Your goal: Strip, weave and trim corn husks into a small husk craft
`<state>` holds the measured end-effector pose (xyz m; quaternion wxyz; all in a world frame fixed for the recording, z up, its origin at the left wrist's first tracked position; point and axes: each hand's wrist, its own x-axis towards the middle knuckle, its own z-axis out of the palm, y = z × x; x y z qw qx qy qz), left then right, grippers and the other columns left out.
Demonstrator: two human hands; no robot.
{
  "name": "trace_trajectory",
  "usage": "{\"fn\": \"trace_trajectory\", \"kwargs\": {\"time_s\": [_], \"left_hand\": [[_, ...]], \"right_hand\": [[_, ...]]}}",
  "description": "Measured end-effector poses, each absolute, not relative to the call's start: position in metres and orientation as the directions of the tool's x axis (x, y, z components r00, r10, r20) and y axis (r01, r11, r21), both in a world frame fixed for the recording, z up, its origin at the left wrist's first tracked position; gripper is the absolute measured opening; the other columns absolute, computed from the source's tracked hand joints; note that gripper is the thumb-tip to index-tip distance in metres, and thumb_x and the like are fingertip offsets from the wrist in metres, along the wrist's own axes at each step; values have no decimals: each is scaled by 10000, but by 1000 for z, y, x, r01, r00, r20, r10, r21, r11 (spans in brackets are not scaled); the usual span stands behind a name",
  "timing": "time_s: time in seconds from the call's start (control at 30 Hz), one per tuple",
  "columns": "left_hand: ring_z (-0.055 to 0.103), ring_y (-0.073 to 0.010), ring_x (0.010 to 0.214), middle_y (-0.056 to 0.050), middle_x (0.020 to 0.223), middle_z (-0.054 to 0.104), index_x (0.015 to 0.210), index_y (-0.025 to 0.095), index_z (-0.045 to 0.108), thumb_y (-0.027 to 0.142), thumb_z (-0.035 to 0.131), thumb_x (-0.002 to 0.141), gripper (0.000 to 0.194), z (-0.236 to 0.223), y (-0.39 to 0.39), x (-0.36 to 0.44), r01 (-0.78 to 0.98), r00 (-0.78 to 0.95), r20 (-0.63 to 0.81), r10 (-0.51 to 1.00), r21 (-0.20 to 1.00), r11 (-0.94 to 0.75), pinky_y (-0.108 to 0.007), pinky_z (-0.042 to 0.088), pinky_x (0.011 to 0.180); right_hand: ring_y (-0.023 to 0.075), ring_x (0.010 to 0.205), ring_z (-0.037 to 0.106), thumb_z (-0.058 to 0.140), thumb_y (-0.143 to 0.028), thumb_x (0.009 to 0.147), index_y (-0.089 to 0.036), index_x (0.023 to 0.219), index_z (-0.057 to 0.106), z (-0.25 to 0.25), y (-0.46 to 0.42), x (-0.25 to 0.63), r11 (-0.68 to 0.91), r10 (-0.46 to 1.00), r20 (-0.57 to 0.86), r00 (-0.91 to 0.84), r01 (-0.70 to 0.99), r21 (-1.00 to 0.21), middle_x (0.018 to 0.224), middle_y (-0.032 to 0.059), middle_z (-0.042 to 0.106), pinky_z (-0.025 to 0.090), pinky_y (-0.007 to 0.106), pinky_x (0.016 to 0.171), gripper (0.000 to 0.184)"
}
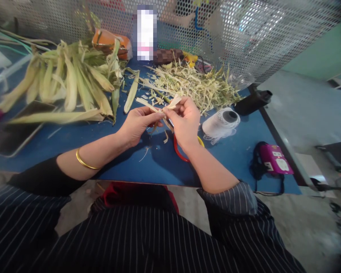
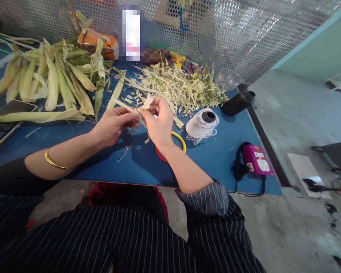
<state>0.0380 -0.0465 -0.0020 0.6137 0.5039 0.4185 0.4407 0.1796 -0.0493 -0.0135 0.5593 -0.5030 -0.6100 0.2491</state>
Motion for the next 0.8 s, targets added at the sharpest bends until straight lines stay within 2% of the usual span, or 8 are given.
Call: {"fn": "trace_trajectory", "kwargs": {"time_s": [0.2, 0.4, 0.5, 0.63, 0.8], "left_hand": [[606, -98, 637, -22, 792, 718, 749, 183, 699, 298, 763, 688, 145, -3, -43, 37, -161, 241, -124, 963, 973, 165, -235, 467, 623], [546, -69, 578, 0, 702, 665, 698, 165, 667, 249, 778, 667, 142, -8, -39, 34, -257, 290, -135, 947, 942, 213, -216, 423, 573], [548, -73, 591, -5, 717, 667, 678, 162, 650, 252, 785, 658, 164, -9, -38, 35, -286, 290, -137, 947, 932, 222, -221, 428, 589], [560, -77, 625, -3, 747, 673, 684, 165, 658, 253, 797, 647, 169, -10, -37, 36, -286, 286, -129, 949, 934, 213, -220, 433, 610], [581, -86, 674, -3, 773, 680, 709, 166, 675, 244, 795, 648, 156, -10, -38, 36, -281, 291, -121, 949, 938, 205, -223, 454, 670]], "right_hand": [[157, 768, 622, 570, -322, 883, -258, 1048, 530, -15, -51, 180, 397, 885, 458, 85, 375, -838, 860, 3, 620, 525, 330, 747, 182], [172, 827, 615, 619, -302, 854, -237, 958, 550, -9, -56, 187, 464, 832, 554, 25, 517, -719, 895, 6, 635, 491, 369, 855, 141], [154, 776, 605, 639, -288, 833, -238, 933, 541, -9, -53, 188, 441, 859, 509, 49, 434, -786, 853, -12, 630, 502, 351, 810, 148], [114, 660, 551, 671, -255, 783, -235, 871, 533, -12, -48, 187, 314, 932, 346, 106, 236, -920, 738, -45, 569, 484, 285, 670, 164], [83, 611, 497, 700, -202, 716, -216, 815, 554, -12, -46, 186, 211, 971, 213, 105, 34, -977, 674, -67, 512, 438, 250, 626, 177]]}}
